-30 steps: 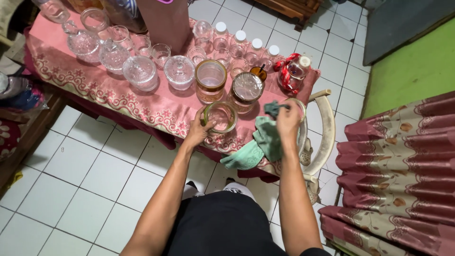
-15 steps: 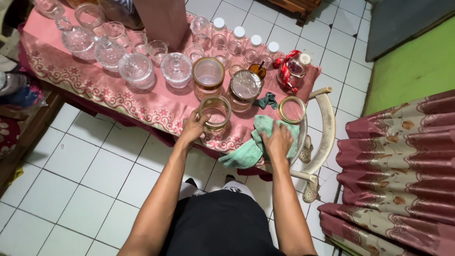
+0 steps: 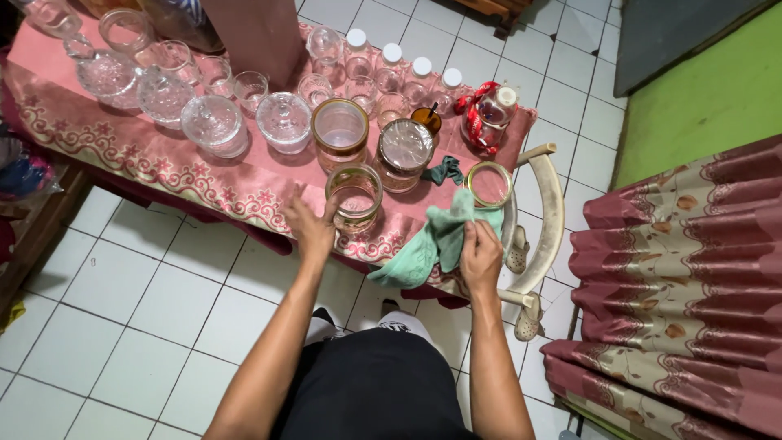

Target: The person wipes a glass jar and its lid with a cloth, fastens the lid onto the jar by hand, and places the jar onto a shelf inside a cabinet.

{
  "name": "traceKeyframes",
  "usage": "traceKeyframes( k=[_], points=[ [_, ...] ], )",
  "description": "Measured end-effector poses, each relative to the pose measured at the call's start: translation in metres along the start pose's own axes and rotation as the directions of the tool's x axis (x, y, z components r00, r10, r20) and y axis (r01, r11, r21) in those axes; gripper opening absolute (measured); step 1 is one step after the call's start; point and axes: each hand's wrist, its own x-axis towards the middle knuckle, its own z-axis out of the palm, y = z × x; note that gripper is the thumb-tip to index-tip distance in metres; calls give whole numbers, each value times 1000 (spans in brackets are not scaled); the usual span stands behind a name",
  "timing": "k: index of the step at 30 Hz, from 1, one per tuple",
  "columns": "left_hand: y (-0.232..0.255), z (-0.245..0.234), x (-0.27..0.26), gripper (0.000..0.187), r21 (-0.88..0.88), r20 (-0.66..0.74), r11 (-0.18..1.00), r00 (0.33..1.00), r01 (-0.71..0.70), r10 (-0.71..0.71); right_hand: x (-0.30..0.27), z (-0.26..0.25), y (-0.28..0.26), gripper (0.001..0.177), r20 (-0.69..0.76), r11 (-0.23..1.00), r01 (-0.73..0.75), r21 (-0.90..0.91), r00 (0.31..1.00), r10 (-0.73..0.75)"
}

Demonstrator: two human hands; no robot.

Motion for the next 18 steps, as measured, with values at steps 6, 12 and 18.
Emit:
traceKeyframes(
  k=[6, 12, 18],
  points=[
    [75, 21, -47, 41, -79, 146, 777, 764, -624, 628, 3, 19, 1, 48, -28, 884, -98, 457, 992, 125],
    [115, 62, -84, 16, -321, 230, 807, 786, -495, 574, 1, 55, -6, 56, 53, 689, -288, 665, 938, 342],
    [104, 75, -62, 21, -225, 287, 906, 864, -359, 413, -14, 49, 16, 50, 163, 801, -127, 586, 986, 37]
  ],
)
